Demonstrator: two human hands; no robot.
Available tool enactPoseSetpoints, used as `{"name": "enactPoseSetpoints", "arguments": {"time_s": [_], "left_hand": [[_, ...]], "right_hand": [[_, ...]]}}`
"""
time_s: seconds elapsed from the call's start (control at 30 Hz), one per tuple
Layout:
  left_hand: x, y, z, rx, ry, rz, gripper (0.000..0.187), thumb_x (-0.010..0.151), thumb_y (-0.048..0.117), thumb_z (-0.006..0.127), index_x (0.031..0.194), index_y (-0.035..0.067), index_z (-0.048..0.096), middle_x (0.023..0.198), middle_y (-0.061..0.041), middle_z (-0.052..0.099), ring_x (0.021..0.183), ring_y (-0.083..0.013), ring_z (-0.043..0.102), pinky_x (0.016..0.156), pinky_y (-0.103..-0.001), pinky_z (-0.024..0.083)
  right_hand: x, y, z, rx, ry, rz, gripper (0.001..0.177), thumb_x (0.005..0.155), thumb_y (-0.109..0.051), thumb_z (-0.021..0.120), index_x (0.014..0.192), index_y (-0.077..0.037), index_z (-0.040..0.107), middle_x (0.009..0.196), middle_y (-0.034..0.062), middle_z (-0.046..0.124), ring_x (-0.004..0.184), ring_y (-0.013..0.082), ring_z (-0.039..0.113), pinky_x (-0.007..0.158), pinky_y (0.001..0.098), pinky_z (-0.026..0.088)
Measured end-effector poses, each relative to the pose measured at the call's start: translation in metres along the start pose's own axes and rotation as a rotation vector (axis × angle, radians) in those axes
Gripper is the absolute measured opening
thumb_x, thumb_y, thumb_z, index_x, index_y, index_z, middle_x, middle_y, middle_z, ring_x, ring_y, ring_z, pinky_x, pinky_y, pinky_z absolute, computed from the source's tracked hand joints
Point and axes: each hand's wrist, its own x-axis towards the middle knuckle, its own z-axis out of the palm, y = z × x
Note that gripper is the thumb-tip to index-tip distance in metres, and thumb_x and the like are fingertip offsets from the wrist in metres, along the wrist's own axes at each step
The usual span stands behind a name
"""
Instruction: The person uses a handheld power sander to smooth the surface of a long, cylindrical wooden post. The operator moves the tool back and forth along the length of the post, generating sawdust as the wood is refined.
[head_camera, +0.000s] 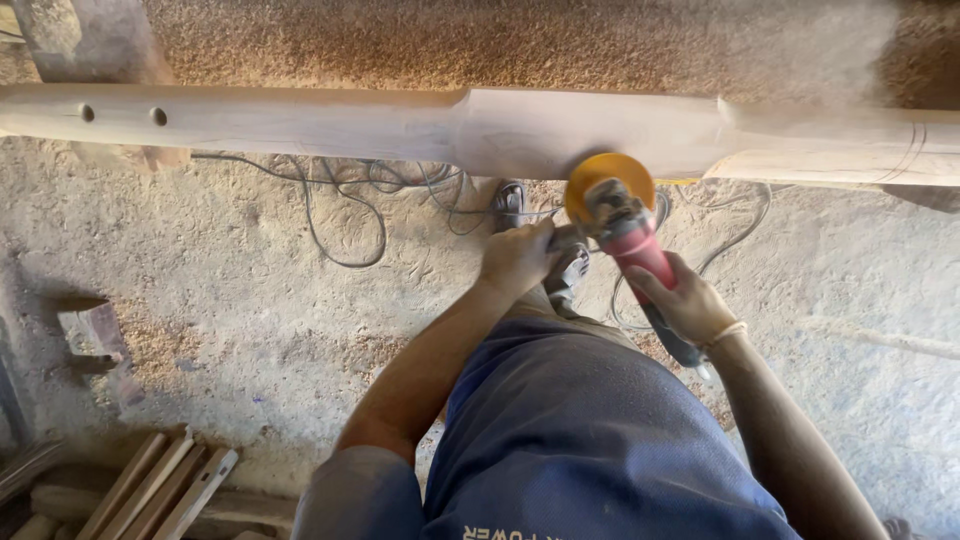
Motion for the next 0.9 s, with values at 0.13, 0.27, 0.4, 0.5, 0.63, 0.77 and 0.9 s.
{"name": "enactPoseSetpoints", "arguments": {"time_s": [0.13, 0.27, 0.4, 0.5, 0.63, 0.77, 0.9], "left_hand": [[0.040, 0.020, 0.037, 0.050, 0.006, 0.207, 0.015, 0.097, 0.018, 0.060, 0.110, 0.011, 0.060, 0.067, -0.003, 0.062, 0.048, -0.0165, 0.062, 0.037, -0.035, 0.048], [0.085, 0.061, 0.060, -0.092, -0.206, 0.088, 0.022, 0.113, 0.030, 0.049, 0.103, 0.014, 0.059, 0.056, 0.001, 0.046, 0.039, -0.0125, 0.044, 0.027, -0.031, 0.037], [0.076, 0.042, 0.056, 0.088, 0.034, 0.222, 0.008, 0.100, 0.015, 0.058, 0.108, 0.013, 0.059, 0.059, 0.001, 0.053, 0.042, -0.0110, 0.051, 0.031, -0.030, 0.041], [0.046, 0.004, 0.033, 0.084, 0.062, 0.141, 0.015, 0.095, 0.015, 0.062, 0.109, 0.012, 0.059, 0.068, -0.001, 0.059, 0.049, -0.0136, 0.058, 0.036, -0.032, 0.046], [-0.009, -0.050, -0.015, 0.074, 0.107, -0.094, 0.020, 0.090, 0.025, 0.069, 0.106, 0.015, 0.061, 0.074, -0.002, 0.067, 0.056, -0.0172, 0.064, 0.048, -0.037, 0.051], [-0.029, -0.091, -0.059, 0.093, 0.120, -0.278, 0.029, 0.096, 0.027, 0.066, 0.120, 0.010, 0.059, 0.071, -0.006, 0.068, 0.055, -0.0230, 0.068, 0.049, -0.041, 0.054], [-0.037, -0.117, -0.069, 0.125, 0.233, -0.316, 0.014, 0.093, 0.023, 0.067, 0.103, 0.014, 0.062, 0.078, -0.007, 0.070, 0.064, -0.0272, 0.071, 0.057, -0.043, 0.056]], "right_hand": [[0.010, 0.067, -0.010, 0.110, 0.108, 0.049, 0.072, 0.096, -0.056, 0.055, 0.150, -0.008, 0.048, 0.107, 0.0185, 0.072, 0.081, 0.0252, 0.071, 0.078, 0.0414, 0.058], [0.021, 0.128, -0.014, 0.489, 0.207, -0.109, 0.074, 0.101, -0.054, 0.060, 0.150, 0.000, 0.051, 0.111, 0.0191, 0.067, 0.086, 0.0233, 0.065, 0.077, 0.0402, 0.053], [0.031, 0.107, -0.014, 0.482, 0.180, -0.116, 0.073, 0.104, -0.054, 0.060, 0.149, 0.003, 0.054, 0.109, 0.0256, 0.066, 0.084, 0.0294, 0.063, 0.076, 0.0468, 0.051], [0.032, 0.044, -0.008, 0.181, 0.084, 0.010, 0.074, 0.096, -0.055, 0.057, 0.153, -0.009, 0.045, 0.111, 0.0220, 0.070, 0.088, 0.0304, 0.070, 0.084, 0.0439, 0.059], [0.037, -0.050, 0.018, -0.049, -0.042, -0.046, 0.073, 0.091, -0.054, 0.059, 0.149, -0.010, 0.048, 0.118, 0.0207, 0.071, 0.092, 0.0333, 0.073, 0.086, 0.0467, 0.062], [0.049, -0.118, 0.037, -0.163, -0.071, -0.229, 0.077, 0.091, -0.063, 0.059, 0.143, -0.007, 0.050, 0.112, 0.0241, 0.072, 0.097, 0.0342, 0.073, 0.089, 0.0488, 0.061], [0.048, -0.160, 0.040, -0.303, -0.081, -0.284, 0.073, 0.090, -0.068, 0.054, 0.135, -0.011, 0.059, 0.105, 0.0232, 0.075, 0.096, 0.0362, 0.075, 0.089, 0.0480, 0.059]]}}
